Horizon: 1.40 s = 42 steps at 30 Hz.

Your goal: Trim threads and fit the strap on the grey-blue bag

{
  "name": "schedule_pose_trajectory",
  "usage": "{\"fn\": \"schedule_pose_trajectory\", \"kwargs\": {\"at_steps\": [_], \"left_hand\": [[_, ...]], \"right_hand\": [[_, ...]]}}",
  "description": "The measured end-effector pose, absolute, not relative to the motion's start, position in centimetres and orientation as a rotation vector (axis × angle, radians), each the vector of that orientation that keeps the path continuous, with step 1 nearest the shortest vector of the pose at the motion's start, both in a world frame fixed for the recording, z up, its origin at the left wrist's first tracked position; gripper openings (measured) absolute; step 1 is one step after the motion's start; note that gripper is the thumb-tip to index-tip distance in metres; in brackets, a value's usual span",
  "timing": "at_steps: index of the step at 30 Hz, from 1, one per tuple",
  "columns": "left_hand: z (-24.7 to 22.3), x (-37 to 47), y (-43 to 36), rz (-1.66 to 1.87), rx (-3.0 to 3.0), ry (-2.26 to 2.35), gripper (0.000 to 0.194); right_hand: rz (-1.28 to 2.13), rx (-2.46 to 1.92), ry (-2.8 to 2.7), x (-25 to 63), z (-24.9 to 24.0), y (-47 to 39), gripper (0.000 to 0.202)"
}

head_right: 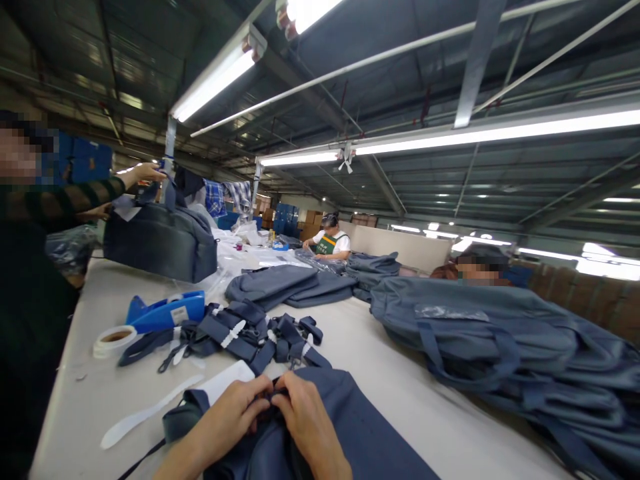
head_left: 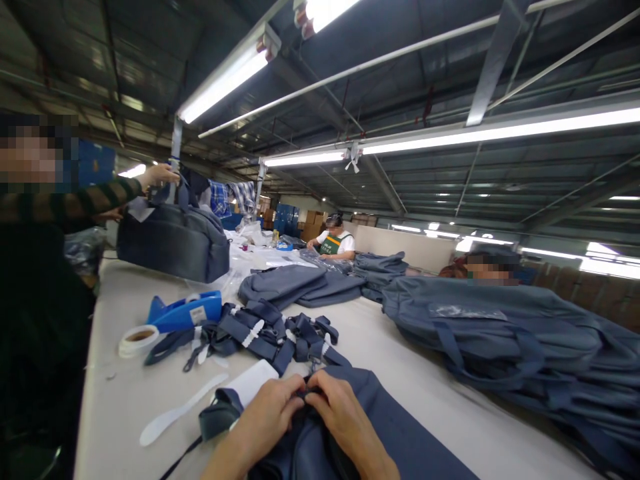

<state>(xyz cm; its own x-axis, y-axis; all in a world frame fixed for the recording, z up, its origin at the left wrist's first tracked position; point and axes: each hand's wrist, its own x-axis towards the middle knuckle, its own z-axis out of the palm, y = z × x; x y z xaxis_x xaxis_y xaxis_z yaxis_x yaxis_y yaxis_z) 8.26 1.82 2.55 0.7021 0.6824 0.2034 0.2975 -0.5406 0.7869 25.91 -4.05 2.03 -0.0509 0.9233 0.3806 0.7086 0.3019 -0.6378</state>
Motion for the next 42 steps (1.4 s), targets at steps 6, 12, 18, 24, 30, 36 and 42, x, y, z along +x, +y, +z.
{"fn": "schedule_pose_trajectory", "kwargs": {"at_steps": [6, 12, 18, 24, 30, 36, 42], "left_hand": [[1.8, 8.6, 1.8, 0.665, 2.344, 0.874, 0.035], [1.6, 8.8, 2.2, 0.741, 2.152, 0.82, 0.034], [1.7, 8.4, 3.1, 0.571, 1.717, 0.753, 0.045], [1.8, 8.7, 2.6, 0.596, 1.576, 0.7, 0.039], [1.7, 9.0, 2.8, 0.677, 1.537, 0.775, 0.044], [1.5, 9.5, 3.0, 0.867, 1.644, 0.945, 0.034], [1.4, 9.4, 2.5, 0.721, 1.646, 0.871, 0.04]], "right_hand": [[0.285, -1.383, -1.812, 25.9, 2.1, -3.8, 0.015], [0.298, -1.351, -1.799, 26.0, 2.2, -3.9, 0.016], [0.32, -1.314, -1.896, 25.4, 3.0, -4.3, 0.019], [0.35, -1.291, -1.894, 25.1, 3.4, -4.5, 0.019], [0.371, -1.311, -1.752, 25.9, 2.6, -4.4, 0.011], [0.384, -1.35, -1.721, 26.6, 1.4, -3.9, 0.019], [0.422, -1.339, -1.732, 26.1, 1.6, -3.8, 0.035]]}}
